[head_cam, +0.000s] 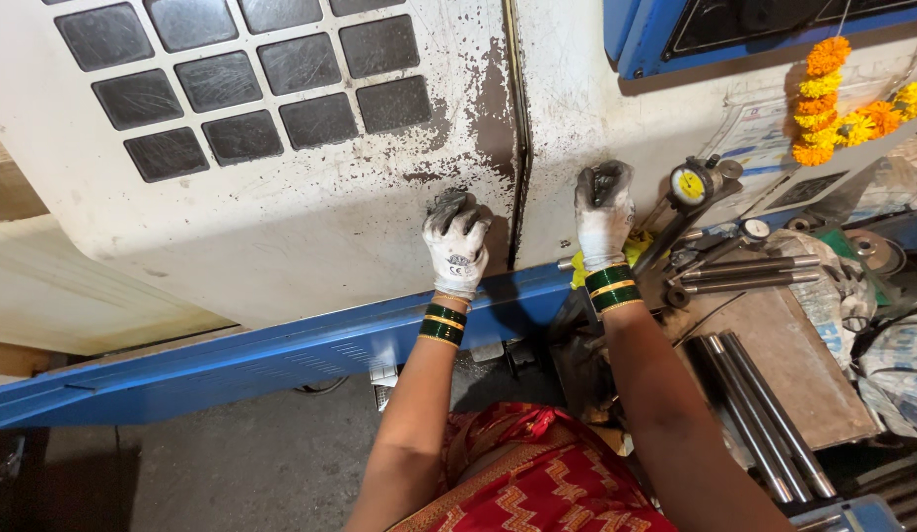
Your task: The person opens a lathe door, removes a cylindrical metal part from the chuck, and measures its diameter with a caliper. They then wipe the part with a cloth and place it on a nearby surface. The person repeats this process with another metal part.
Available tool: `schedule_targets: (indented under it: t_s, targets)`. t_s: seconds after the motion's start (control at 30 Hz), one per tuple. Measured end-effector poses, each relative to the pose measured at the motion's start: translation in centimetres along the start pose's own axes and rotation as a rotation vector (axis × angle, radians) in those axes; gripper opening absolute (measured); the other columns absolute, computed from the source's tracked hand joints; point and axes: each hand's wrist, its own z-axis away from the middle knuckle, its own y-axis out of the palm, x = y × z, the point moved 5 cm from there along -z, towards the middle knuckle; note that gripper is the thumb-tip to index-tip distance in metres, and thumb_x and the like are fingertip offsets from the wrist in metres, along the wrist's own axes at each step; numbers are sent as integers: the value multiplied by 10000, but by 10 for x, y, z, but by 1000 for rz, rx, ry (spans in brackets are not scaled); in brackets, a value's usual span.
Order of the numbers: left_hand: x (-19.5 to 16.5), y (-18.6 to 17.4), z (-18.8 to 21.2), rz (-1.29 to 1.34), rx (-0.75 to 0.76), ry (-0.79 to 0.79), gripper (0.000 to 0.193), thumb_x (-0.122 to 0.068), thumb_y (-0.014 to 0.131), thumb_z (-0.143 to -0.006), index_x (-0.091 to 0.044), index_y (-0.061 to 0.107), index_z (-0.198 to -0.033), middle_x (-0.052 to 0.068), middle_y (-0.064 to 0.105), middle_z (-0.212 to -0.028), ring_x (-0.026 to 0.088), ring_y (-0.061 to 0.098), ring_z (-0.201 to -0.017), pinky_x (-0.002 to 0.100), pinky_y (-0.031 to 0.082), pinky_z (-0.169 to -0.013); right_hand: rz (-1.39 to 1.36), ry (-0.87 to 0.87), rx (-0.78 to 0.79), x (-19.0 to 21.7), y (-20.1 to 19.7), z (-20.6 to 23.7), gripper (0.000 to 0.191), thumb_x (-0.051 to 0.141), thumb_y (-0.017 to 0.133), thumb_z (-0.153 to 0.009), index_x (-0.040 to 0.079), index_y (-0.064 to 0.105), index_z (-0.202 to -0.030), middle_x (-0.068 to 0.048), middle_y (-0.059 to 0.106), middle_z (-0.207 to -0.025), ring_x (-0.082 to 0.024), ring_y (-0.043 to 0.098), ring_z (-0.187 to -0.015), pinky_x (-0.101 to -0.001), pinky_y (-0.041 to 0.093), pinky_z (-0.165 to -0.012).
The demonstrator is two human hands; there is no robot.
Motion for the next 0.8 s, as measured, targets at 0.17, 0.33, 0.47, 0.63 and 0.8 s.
schedule_targets:
  t_s: [0.17, 0.33, 0.47, 0.63, 0.8]
  targets:
    - [1, 1, 2, -4, 19, -6, 283, -30, 729, -747, -216, 721, -960, 24, 654, -1201, 282, 570, -1252, 517, 422, -1063, 21, -15, -7, -2, 0, 0, 331, 323, 660, -1067, 75, 478, -1191, -135, 683, -922, -320, 705, -779, -451, 592, -731]
    - [2, 5, 6, -20, 43, -21, 314, -19, 721, -739, -239, 714, -962, 13, 649, -1199, 276, 552, -1277, 521, 394, -1093, 72, -60, 6, -4, 1, 1, 399, 346, 656, -1066, 51, 446, -1233, -163, 661, -952, -329, 697, -788, -445, 592, -707]
    - [4, 6, 8, -12, 58, -30, 319, -22, 718, -737, -231, 717, -977, 26, 641, -1218, 282, 531, -1291, 525, 381, -1108, 46, -8, 19, -5, 0, 1, 375, 350, 660, -1061, 71, 466, -1219, -155, 679, -945, -327, 708, -789, -451, 594, -722]
    - [3, 6, 8, -22, 63, -33, 312, -23, 719, -732, -227, 716, -967, 25, 644, -1221, 280, 533, -1289, 530, 380, -1112, 20, 14, 28, -3, -1, 0, 362, 353, 658, -1067, 79, 469, -1210, -145, 685, -945, -321, 716, -798, -449, 598, -732]
    - [3, 5, 6, -8, 50, -16, 304, -26, 729, -751, -226, 717, -979, 18, 651, -1222, 273, 547, -1295, 514, 391, -1101, 82, -4, 30, -6, 1, 1, 376, 350, 659, -1068, 85, 447, -1230, -138, 676, -966, -323, 715, -809, -451, 604, -729]
